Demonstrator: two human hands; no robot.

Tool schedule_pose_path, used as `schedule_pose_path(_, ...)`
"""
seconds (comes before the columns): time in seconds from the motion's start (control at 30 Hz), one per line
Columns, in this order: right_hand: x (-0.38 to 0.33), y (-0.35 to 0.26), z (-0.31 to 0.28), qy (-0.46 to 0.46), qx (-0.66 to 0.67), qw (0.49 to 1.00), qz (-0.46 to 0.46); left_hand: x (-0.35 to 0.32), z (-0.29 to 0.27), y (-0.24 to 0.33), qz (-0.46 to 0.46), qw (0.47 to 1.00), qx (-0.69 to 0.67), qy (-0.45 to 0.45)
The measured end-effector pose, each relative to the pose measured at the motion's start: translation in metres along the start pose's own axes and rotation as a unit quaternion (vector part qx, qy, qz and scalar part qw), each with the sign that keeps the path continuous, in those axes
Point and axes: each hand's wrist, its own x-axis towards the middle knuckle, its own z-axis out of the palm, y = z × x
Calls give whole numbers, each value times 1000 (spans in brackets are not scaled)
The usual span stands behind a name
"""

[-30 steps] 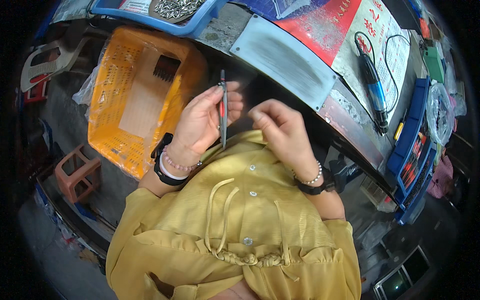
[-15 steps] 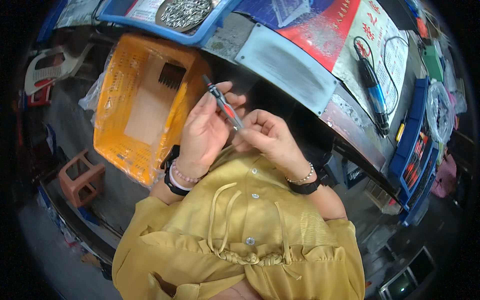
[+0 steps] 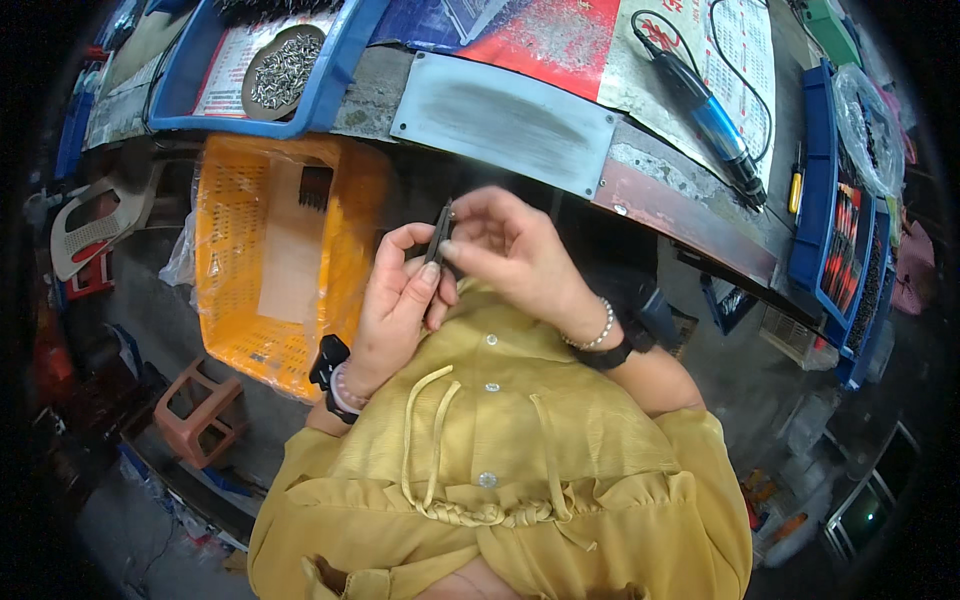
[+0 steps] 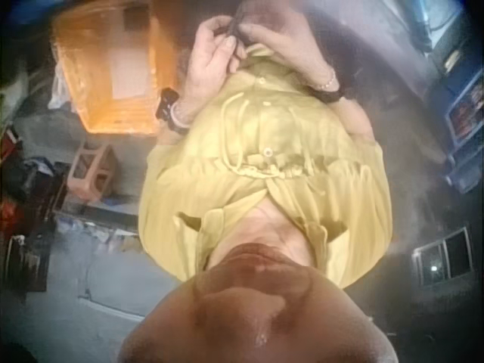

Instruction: The person repeatedly picks small black key blanks from a yellow basket, uses a rotary tool to grind the tip, and then uses a screwdriver to adjust a small metal piece on the blank. The person places the finished blanks back into the basket and repeats the process.

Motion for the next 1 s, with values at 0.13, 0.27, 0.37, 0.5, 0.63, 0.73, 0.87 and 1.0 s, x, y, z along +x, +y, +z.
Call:
schedule_pose_path(0.13,-6,12,0,31,-276,941,-195,2,17,-5,75,997,-10,30)
schedule_pose_path(0.27,0,19,1,86,-354,870,-332,2,22,-9,102,994,-3,22)
schedule_pose_path(0.37,4,21,2,115,-346,863,-349,2,24,-12,118,993,-9,16)
schedule_pose_path(0.5,-1,17,1,125,-455,809,-352,4,27,-16,130,991,13,11)
schedule_pose_path(0.63,-10,7,-2,117,-368,901,-196,11,27,-16,107,994,2,-23)
schedule_pose_path(0.73,-11,0,-8,50,-92,990,-99,13,23,-6,-9,988,-128,-85)
schedule_pose_path(0.87,-9,-3,-15,70,-144,974,-160,16,24,1,-68,983,-136,-108)
schedule_pose_path(1.0,-6,-6,-15,69,-329,896,-289,19,22,-3,142,982,105,-60)
